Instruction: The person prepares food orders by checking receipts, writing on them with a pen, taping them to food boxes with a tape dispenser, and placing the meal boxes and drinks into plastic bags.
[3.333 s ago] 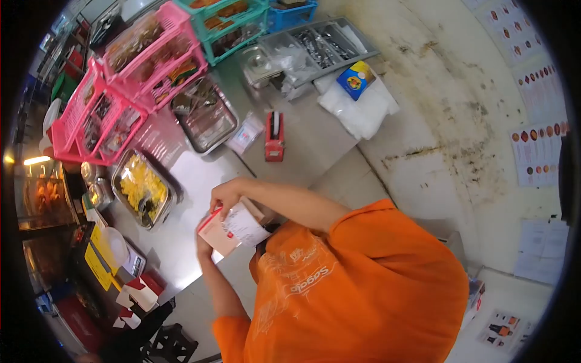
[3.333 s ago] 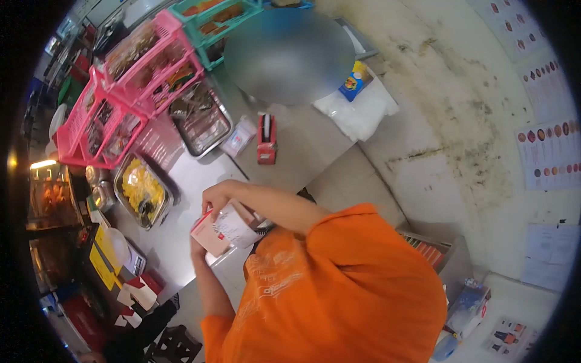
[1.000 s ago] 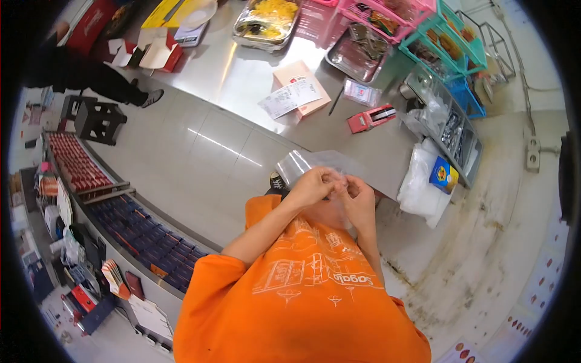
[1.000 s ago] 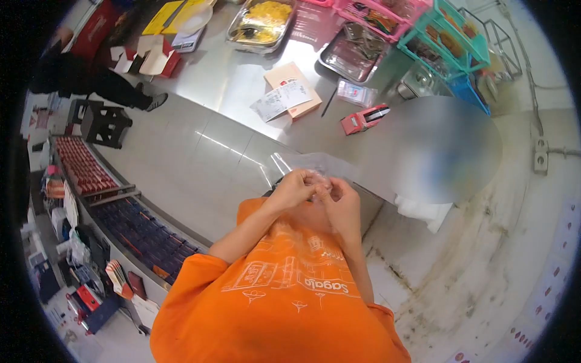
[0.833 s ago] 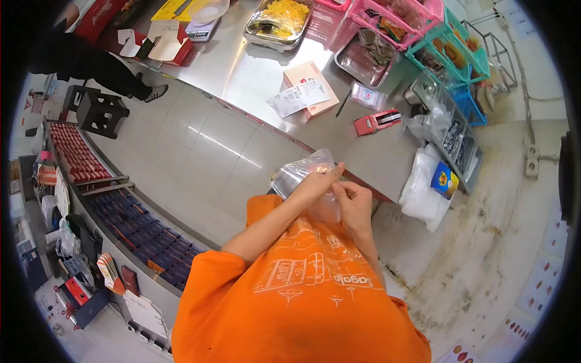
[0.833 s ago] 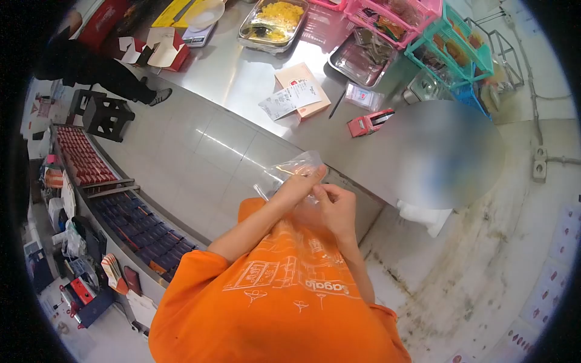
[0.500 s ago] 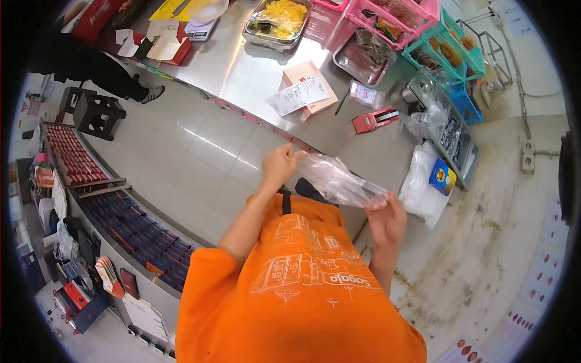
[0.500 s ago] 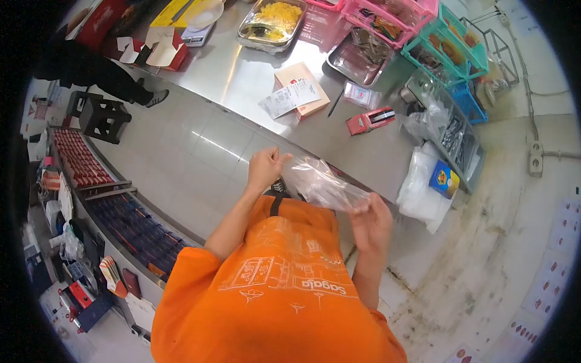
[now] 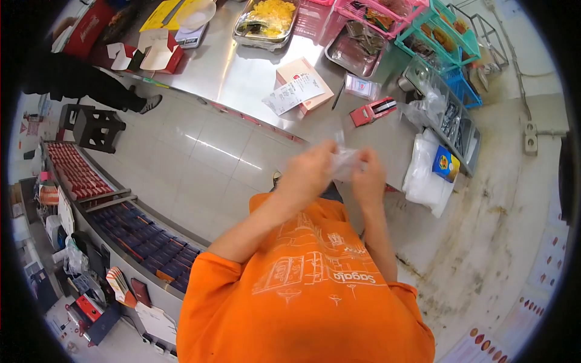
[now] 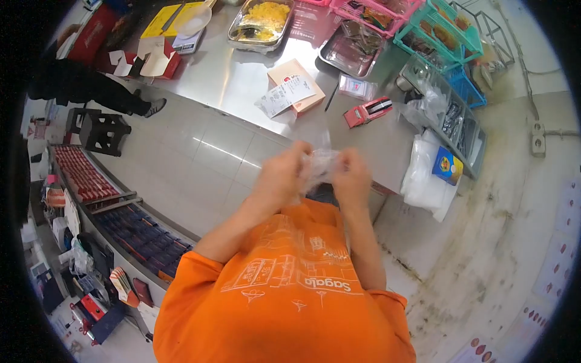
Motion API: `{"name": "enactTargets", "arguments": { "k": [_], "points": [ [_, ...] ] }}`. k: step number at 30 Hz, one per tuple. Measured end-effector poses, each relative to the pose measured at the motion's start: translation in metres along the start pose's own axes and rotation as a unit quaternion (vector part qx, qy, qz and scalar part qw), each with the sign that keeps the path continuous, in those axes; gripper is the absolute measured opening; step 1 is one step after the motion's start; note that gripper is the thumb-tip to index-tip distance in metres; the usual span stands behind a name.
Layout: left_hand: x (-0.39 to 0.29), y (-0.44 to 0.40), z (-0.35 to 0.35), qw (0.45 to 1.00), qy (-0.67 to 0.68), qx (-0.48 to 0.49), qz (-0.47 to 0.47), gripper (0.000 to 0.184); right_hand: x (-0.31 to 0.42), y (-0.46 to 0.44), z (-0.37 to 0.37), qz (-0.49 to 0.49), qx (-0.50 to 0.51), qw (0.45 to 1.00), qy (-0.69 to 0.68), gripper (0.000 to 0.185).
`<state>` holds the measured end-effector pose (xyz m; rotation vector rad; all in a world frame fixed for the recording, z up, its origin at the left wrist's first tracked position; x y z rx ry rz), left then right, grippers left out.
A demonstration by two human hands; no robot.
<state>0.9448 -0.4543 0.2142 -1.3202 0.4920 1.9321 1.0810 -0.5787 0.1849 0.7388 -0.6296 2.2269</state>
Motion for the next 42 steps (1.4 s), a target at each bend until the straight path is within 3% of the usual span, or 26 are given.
{"name": "enactTargets", "arguments": {
  "k": [3,5,6,8,9,11,12,14,15,16,17,19,21,22,24,25,26,27,30,31,33,35,37,38,40,42],
  "points": [
    [0.073,-0.007,0.029,0.981,-0.185,-0.058,-0.011,0.020,-0.049,0.001,0.033,-0.110,0.029,0.987,0.118,0.008],
    [0.138,-0.006,0.052,0.961,-0.257,-0.101,0.019,0.019,-0.072,0.004,0.027,-0.086,0.074,0.982,0.152,0.008],
    [0.121,-0.003,0.060,0.964,-0.226,-0.140,0.000,0.017,-0.080,0.005,0.025,-0.075,0.092,0.978,0.170,0.008],
    [0.053,0.004,0.089,0.961,-0.158,-0.224,-0.044,0.015,-0.071,0.018,0.074,-0.062,-0.105,0.981,0.153,0.012],
    [0.003,0.020,0.097,0.953,-0.154,-0.218,-0.143,0.015,-0.079,0.026,0.069,-0.066,-0.047,0.982,0.171,0.014],
    [-0.012,0.065,0.080,0.952,-0.130,-0.163,-0.223,0.017,-0.103,0.078,0.057,-0.091,0.090,0.971,0.204,0.018],
    [0.028,0.078,0.056,0.959,-0.111,-0.130,-0.227,0.018,-0.116,0.095,0.046,-0.096,0.144,0.961,0.215,0.020],
    [0.129,0.077,0.014,0.988,-0.139,-0.054,-0.036,0.020,-0.136,0.106,0.019,-0.102,0.236,0.937,0.237,0.023],
    [0.159,0.091,0.001,0.986,-0.150,-0.004,0.074,0.021,-0.142,0.114,0.015,-0.171,0.231,0.941,0.180,0.024],
    [0.124,0.078,0.018,0.991,-0.064,-0.119,0.023,0.020,-0.120,0.094,0.050,-0.122,0.087,0.986,0.071,0.023],
    [0.072,0.062,0.044,0.972,0.025,-0.230,-0.032,0.019,-0.088,0.077,0.102,-0.065,-0.062,0.995,-0.041,0.023],
    [0.039,0.092,0.057,0.964,0.019,-0.257,-0.064,0.019,-0.066,0.107,0.140,-0.070,-0.102,0.985,-0.119,0.024],
    [0.055,0.091,0.047,0.973,-0.154,-0.110,-0.129,0.021,-0.054,0.102,0.101,-0.131,0.036,0.987,-0.084,0.025],
    [0.085,0.070,0.024,0.987,-0.140,-0.065,-0.053,0.023,-0.055,0.079,0.079,-0.143,0.075,0.984,-0.068,0.025],
    [0.141,0.089,-0.004,0.994,-0.102,0.002,0.039,0.022,-0.063,0.096,0.045,-0.050,0.205,0.973,-0.098,0.030],
    [0.159,0.084,-0.019,0.997,-0.045,0.022,0.065,0.022,-0.070,0.117,0.024,0.081,0.302,0.939,-0.139,0.035],
    [0.173,0.076,-0.031,0.995,0.009,0.044,0.092,0.023,-0.053,0.107,0.027,-0.021,0.398,0.882,-0.252,0.028],
    [0.186,0.088,-0.042,0.986,0.023,0.094,0.135,0.024,-0.019,0.118,0.033,-0.142,0.479,0.783,-0.370,0.023],
    [0.214,0.070,-0.087,0.948,-0.014,0.233,0.215,0.027,0.002,0.082,0.072,-0.091,0.341,0.673,-0.650,0.049],
    [0.212,0.068,-0.088,0.921,0.145,0.215,0.291,0.027,0.001,0.062,0.087,-0.064,0.290,0.619,-0.727,0.060],
    [0.189,0.065,-0.088,0.777,0.444,0.161,0.417,0.032,-0.021,0.029,0.109,-0.089,0.193,0.609,-0.764,0.057],
    [0.149,0.062,-0.077,0.717,0.567,0.136,0.383,0.044,-0.093,0.013,0.104,-0.267,0.099,0.653,-0.701,0.043],
    [0.145,0.066,-0.076,0.673,0.652,0.136,0.320,0.056,-0.216,0.035,0.060,-0.489,-0.010,0.617,-0.616,0.038],
    [0.165,0.074,-0.083,0.662,0.679,0.150,0.280,0.060,-0.235,0.030,0.051,-0.458,0.049,0.632,-0.624,0.032],
    [0.164,0.064,-0.099,0.644,0.689,0.136,0.305,0.065,-0.255,0.009,0.046,-0.380,0.167,0.655,-0.632,0.028],
    [0.127,0.044,-0.119,0.620,0.646,0.078,0.439,0.066,-0.264,-0.017,0.060,-0.366,0.138,0.638,-0.663,0.029]
  ]
}}
Point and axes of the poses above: each hand's wrist, its own y-axis away from the middle knuckle, its own z-axis out of the back of the hand, x = y × z, the point moved 7 cm from there along -y, towards the middle knuckle, and after that the axes turned 4 degrees about y, right-handed, at the moved point
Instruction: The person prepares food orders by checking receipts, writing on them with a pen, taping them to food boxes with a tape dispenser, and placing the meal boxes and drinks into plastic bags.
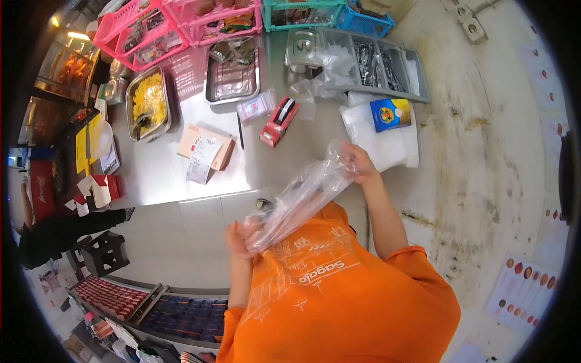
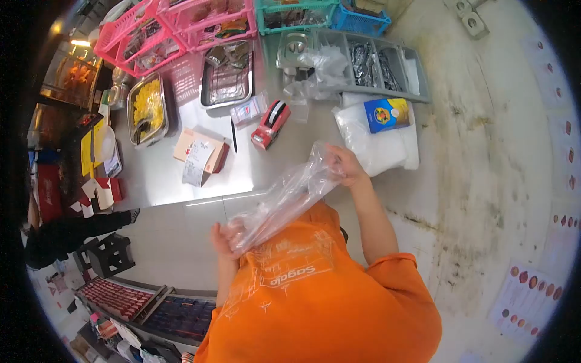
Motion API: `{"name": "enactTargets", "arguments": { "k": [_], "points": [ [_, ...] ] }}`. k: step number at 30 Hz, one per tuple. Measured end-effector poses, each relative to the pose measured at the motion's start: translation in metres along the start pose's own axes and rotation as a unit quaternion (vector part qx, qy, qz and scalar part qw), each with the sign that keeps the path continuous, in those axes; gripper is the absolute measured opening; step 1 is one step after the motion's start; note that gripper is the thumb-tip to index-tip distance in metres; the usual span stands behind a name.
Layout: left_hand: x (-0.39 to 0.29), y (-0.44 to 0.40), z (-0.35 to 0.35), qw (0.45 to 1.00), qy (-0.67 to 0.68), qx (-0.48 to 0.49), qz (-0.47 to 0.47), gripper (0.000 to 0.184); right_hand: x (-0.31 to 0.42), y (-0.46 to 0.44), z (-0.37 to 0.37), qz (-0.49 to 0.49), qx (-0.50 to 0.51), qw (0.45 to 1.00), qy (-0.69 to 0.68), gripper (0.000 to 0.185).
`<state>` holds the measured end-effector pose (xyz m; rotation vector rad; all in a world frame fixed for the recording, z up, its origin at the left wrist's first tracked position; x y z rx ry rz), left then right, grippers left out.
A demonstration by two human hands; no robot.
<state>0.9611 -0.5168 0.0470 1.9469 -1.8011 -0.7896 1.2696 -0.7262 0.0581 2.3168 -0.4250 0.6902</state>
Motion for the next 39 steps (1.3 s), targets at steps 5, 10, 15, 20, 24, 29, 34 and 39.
{"name": "enactTargets", "arguments": {
  "k": [5,10,15,20,24,29,34,39],
  "points": [
    [0.017,-0.042,0.015,0.954,-0.258,0.065,0.141,0.070,0.031,-0.045,0.012,0.000,0.018,0.999,0.037,0.022],
    [0.001,-0.037,-0.100,0.900,-0.242,0.341,-0.120,0.059,0.011,-0.124,0.066,-0.017,0.006,0.908,0.419,0.019],
    [-0.008,-0.065,-0.056,0.889,-0.412,-0.153,-0.129,0.035,0.131,-0.142,0.005,0.226,-0.266,0.565,0.747,0.020],
    [0.000,-0.104,-0.046,0.957,-0.235,-0.117,-0.122,0.033,0.173,-0.157,-0.017,0.247,-0.238,0.559,0.755,0.017],
    [0.008,-0.111,-0.086,0.956,-0.214,-0.168,-0.109,0.039,0.157,-0.067,-0.068,0.475,-0.195,0.651,0.559,0.010],
    [0.015,-0.121,-0.104,0.999,-0.014,0.046,0.004,0.041,-0.053,-0.078,-0.105,0.252,0.261,0.494,0.790,0.019],
    [-0.008,-0.119,-0.036,0.885,-0.400,-0.217,-0.096,0.056,-0.084,-0.087,-0.103,-0.102,0.322,0.340,0.878,0.029],
    [-0.101,-0.066,-0.035,0.674,-0.522,-0.394,-0.342,0.078,-0.030,-0.145,-0.225,0.092,0.209,0.586,0.777,0.031]
  ]
}}
Point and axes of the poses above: each hand's wrist, its own y-axis away from the middle knuckle, its own z-axis out of the back of the hand, x = y × z, the point moved 7 cm from there along -y, towards the middle knuckle, and after that the axes turned 4 degrees about y, right-handed, at the moved point
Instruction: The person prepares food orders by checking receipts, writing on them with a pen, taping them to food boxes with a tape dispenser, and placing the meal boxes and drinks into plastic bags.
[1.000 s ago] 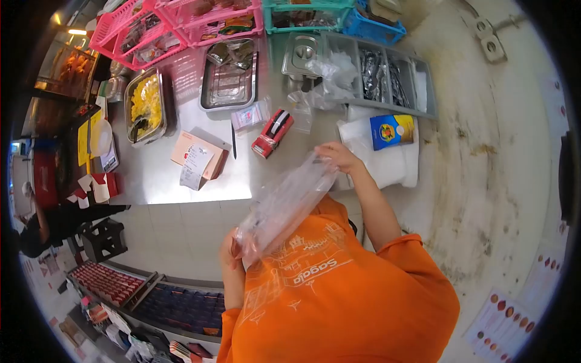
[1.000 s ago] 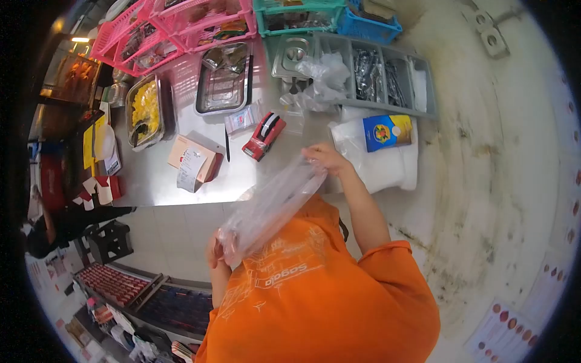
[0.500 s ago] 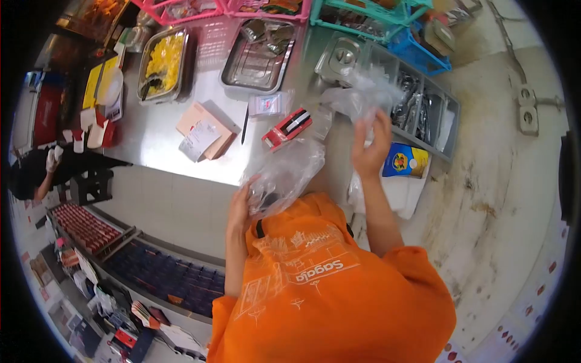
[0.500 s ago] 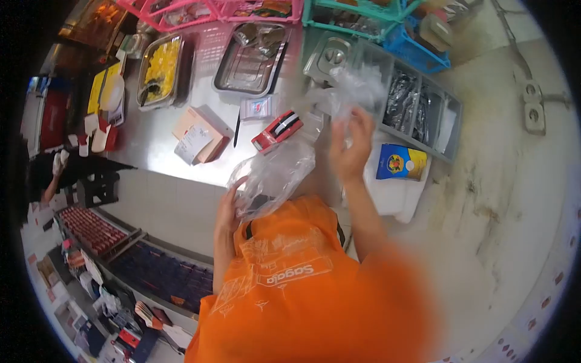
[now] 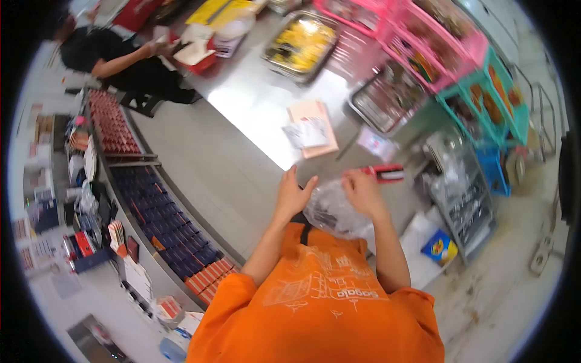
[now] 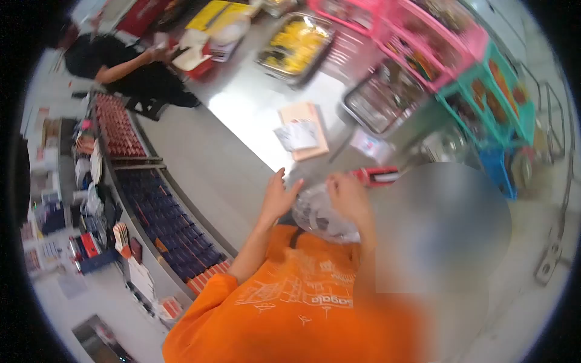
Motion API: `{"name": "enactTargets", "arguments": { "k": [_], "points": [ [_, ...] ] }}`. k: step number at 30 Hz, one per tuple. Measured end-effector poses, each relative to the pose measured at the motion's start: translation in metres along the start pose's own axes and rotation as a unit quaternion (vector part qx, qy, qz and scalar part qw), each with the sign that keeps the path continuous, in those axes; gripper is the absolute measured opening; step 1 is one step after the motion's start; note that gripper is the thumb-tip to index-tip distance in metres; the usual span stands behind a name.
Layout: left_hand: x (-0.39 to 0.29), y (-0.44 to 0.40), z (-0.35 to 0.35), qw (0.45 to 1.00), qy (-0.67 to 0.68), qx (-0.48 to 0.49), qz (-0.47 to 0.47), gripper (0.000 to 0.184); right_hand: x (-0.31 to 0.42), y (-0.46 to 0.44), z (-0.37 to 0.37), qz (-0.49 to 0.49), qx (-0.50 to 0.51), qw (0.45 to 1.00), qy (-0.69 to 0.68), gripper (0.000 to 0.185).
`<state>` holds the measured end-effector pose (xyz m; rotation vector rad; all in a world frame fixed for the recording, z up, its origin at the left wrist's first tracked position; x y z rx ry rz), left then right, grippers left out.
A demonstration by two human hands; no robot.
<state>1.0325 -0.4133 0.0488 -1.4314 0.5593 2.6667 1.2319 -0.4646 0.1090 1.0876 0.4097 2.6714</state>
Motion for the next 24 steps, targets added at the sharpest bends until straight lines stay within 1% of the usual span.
{"name": "enactTargets", "arguments": {
  "k": [1,2,3,4,5,7,8,9,10,12,13,15,16,19,20,22,23,24],
  "points": [
    [-0.004,-0.012,0.013,0.997,0.022,-0.073,-0.032,0.079,0.004,-0.023,0.002,0.015,-0.049,0.999,0.007,0.035],
    [-0.013,-0.031,0.019,0.995,0.059,-0.077,0.000,0.080,0.001,-0.050,-0.005,0.028,-0.098,0.995,0.013,0.039],
    [-0.016,-0.051,0.018,0.996,0.039,-0.077,-0.014,0.079,0.000,-0.074,-0.009,0.039,-0.150,0.988,0.018,0.043],
    [-0.012,-0.075,0.011,0.996,0.020,-0.076,-0.029,0.079,0.002,-0.093,-0.016,0.031,-0.131,0.990,0.035,0.051],
    [-0.006,-0.097,0.004,0.996,0.000,-0.077,-0.040,0.078,-0.004,-0.110,-0.027,0.015,-0.142,0.989,0.048,0.051],
    [0.029,-0.127,-0.019,0.999,0.003,-0.043,0.031,0.077,-0.025,-0.141,-0.054,-0.017,-0.168,0.983,0.070,0.052],
    [0.047,-0.133,-0.030,0.998,0.005,-0.022,0.067,0.077,-0.032,-0.155,-0.069,-0.038,-0.126,0.990,-0.045,0.055],
    [0.056,-0.135,-0.034,0.998,0.030,-0.040,0.049,0.077,-0.036,-0.166,-0.080,-0.061,-0.081,0.982,-0.158,0.058],
    [0.058,-0.137,-0.036,0.997,0.052,-0.058,0.029,0.077,-0.041,-0.175,-0.085,-0.078,-0.057,0.981,-0.170,0.058],
    [0.057,-0.138,-0.028,0.997,0.038,-0.060,0.026,0.076,-0.050,-0.186,-0.093,-0.119,-0.009,0.973,-0.198,0.058],
    [0.058,-0.136,-0.026,0.998,0.029,-0.056,0.028,0.075,-0.047,-0.182,-0.095,-0.155,0.025,0.957,-0.243,0.057],
    [0.070,-0.145,-0.030,0.997,0.063,-0.037,0.040,0.072,-0.037,-0.170,-0.096,-0.225,0.092,0.911,-0.334,0.054],
    [0.075,-0.148,-0.031,0.996,0.077,-0.026,0.044,0.071,-0.044,-0.174,-0.104,-0.221,0.075,0.878,-0.418,0.045],
    [0.051,-0.138,-0.008,0.991,0.129,0.023,0.041,0.066,-0.045,-0.173,-0.108,-0.172,0.046,0.839,-0.515,0.040],
    [0.059,-0.137,-0.011,0.975,0.205,0.052,0.067,0.064,-0.050,-0.168,-0.106,-0.170,0.048,0.847,-0.502,0.038],
    [0.069,-0.134,-0.017,0.923,0.351,0.103,0.116,0.060,-0.062,-0.150,-0.100,-0.174,0.032,0.823,-0.539,0.040],
    [0.051,-0.127,-0.010,0.904,0.391,0.138,0.103,0.058,-0.065,-0.145,-0.100,-0.171,0.029,0.812,-0.558,0.041],
    [0.019,-0.111,0.004,0.882,0.429,0.172,0.090,0.056,-0.062,-0.139,-0.099,-0.158,0.031,0.797,-0.582,0.045]
  ]
}}
Point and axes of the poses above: each hand's wrist, its own y-axis away from the middle knuckle, its own z-axis out of the back of the hand, x = y × z, the point moved 7 cm from there along -y, towards the middle knuckle, and after that the axes turned 4 degrees about y, right-handed, at the moved point
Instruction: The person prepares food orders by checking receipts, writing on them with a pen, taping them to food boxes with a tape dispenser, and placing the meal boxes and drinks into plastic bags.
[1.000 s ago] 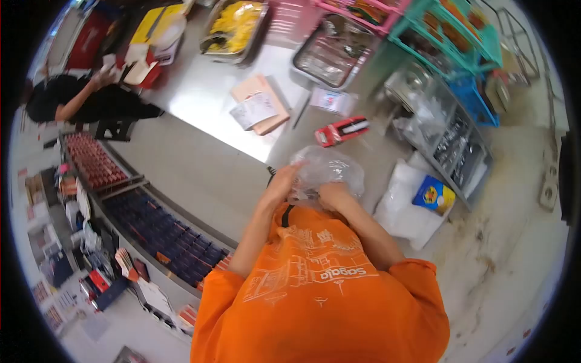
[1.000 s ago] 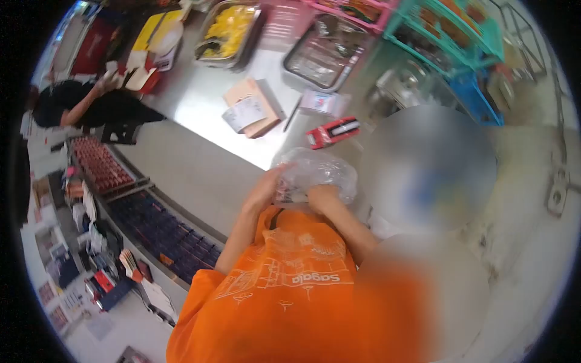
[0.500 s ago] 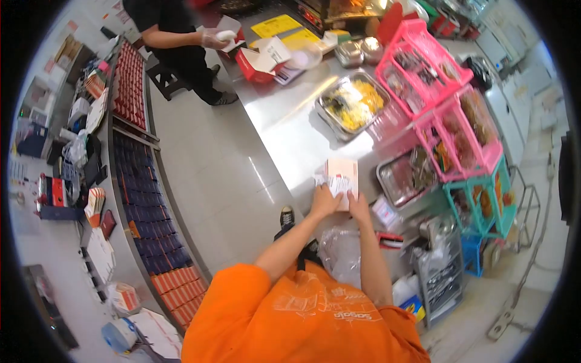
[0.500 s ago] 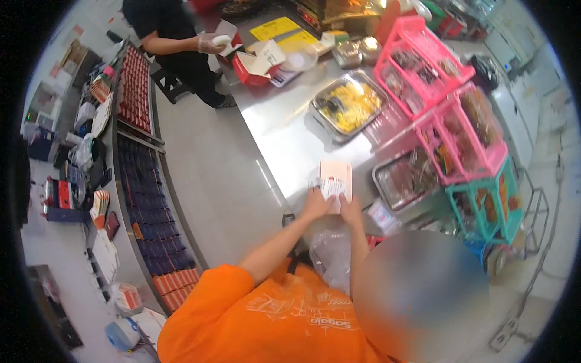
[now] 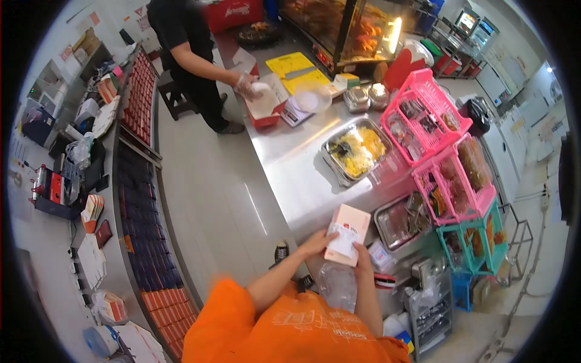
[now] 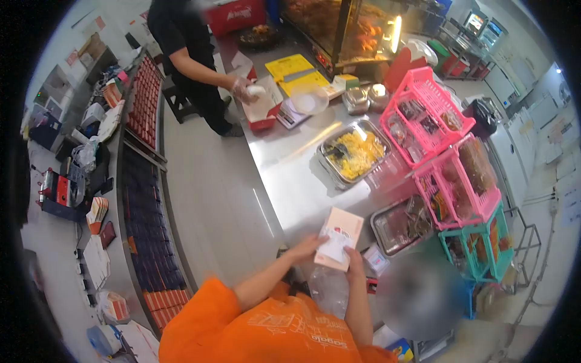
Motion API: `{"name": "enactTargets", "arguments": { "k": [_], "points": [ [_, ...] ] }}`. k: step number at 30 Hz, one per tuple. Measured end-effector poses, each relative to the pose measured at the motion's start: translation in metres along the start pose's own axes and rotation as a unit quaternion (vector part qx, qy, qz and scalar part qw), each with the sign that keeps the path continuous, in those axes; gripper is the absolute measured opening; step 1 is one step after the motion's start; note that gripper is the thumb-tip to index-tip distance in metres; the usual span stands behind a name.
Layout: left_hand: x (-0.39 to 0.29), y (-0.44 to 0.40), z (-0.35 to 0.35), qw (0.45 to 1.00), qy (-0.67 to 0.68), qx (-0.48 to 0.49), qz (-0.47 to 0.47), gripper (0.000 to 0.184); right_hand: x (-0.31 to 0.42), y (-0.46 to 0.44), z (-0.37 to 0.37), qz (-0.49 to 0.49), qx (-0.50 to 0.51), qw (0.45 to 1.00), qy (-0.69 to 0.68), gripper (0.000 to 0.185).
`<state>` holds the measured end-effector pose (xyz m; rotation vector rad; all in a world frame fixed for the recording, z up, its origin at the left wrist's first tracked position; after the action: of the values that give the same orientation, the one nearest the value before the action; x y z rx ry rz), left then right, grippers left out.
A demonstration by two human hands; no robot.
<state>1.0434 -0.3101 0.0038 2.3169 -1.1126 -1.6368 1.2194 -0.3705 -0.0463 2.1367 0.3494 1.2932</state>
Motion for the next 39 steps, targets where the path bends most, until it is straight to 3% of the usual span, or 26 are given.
{"name": "enactTargets", "arguments": {
  "k": [3,5,11,12,18,21,22,23,24,25,26,27,29,31,33,36,39],
  "points": [
    [0.001,0.011,-0.027,0.988,0.081,0.110,0.068,0.051,0.008,0.034,-0.008,0.011,0.052,0.992,-0.112,0.062],
    [-0.005,0.017,-0.040,0.983,0.091,0.128,0.091,0.052,0.041,0.066,-0.036,0.082,0.118,0.982,-0.124,0.071],
    [0.012,0.024,-0.082,0.947,-0.025,0.280,0.159,0.063,0.052,0.104,-0.017,0.148,0.155,0.959,-0.184,0.079],
    [0.003,0.032,-0.086,0.936,-0.120,0.298,0.145,0.072,0.057,0.118,-0.018,0.158,0.170,0.958,-0.168,0.080],
    [0.021,0.055,-0.137,0.948,-0.010,0.264,0.179,0.076,0.048,0.156,0.018,0.216,0.119,0.936,-0.250,0.078],
    [0.040,0.048,-0.146,0.960,-0.149,0.204,0.123,0.071,0.049,0.172,0.040,0.244,0.085,0.935,-0.244,0.077],
    [0.025,0.053,-0.156,0.958,-0.190,0.211,0.037,0.068,0.038,0.172,0.061,0.232,0.048,0.933,-0.272,0.079],
    [0.010,0.056,-0.165,0.948,-0.222,0.223,-0.040,0.065,0.021,0.171,0.091,0.218,-0.002,0.929,-0.299,0.081],
    [0.000,0.061,-0.165,0.931,-0.349,0.092,0.058,0.062,0.015,0.174,0.123,0.265,-0.056,0.934,-0.235,0.079],
    [-0.008,0.065,-0.164,0.862,-0.492,0.039,-0.116,0.072,0.024,0.197,0.140,0.279,-0.126,0.935,-0.177,0.075],
    [-0.012,0.081,-0.173,0.818,-0.521,0.063,-0.235,0.086,0.036,0.222,0.158,0.257,-0.215,0.938,-0.091,0.071],
    [0.008,0.088,-0.168,0.746,-0.613,0.072,-0.252,0.106,0.041,0.240,0.179,0.287,-0.245,0.925,-0.047,0.072],
    [0.007,0.104,-0.182,0.712,-0.683,0.071,-0.145,0.113,0.082,0.271,0.189,0.350,-0.225,0.909,-0.020,0.081],
    [0.042,0.092,-0.154,0.733,-0.676,0.024,-0.069,0.105,0.110,0.297,0.188,0.390,-0.187,0.898,0.077,0.085],
    [0.069,0.078,-0.125,0.771,-0.635,-0.026,-0.039,0.079,0.117,0.314,0.186,0.365,-0.177,0.894,0.190,0.087],
    [0.080,0.066,-0.110,0.792,-0.609,-0.001,-0.043,0.048,0.118,0.305,0.155,0.316,-0.088,0.870,0.368,0.085],
    [0.101,0.052,-0.098,0.940,-0.314,0.057,0.121,0.035,0.087,0.266,0.113,0.234,0.092,0.817,0.519,0.079]
  ]
}}
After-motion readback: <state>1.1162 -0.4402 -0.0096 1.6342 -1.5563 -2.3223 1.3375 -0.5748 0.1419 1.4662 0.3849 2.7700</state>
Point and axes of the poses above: each hand's wrist, its own y-axis away from the middle knuckle, its own z-axis out of the back of the hand, x = y × z, the point moved 7 cm from there along -y, towards the middle knuckle, and after that the axes turned 4 degrees about y, right-handed, at the moved point
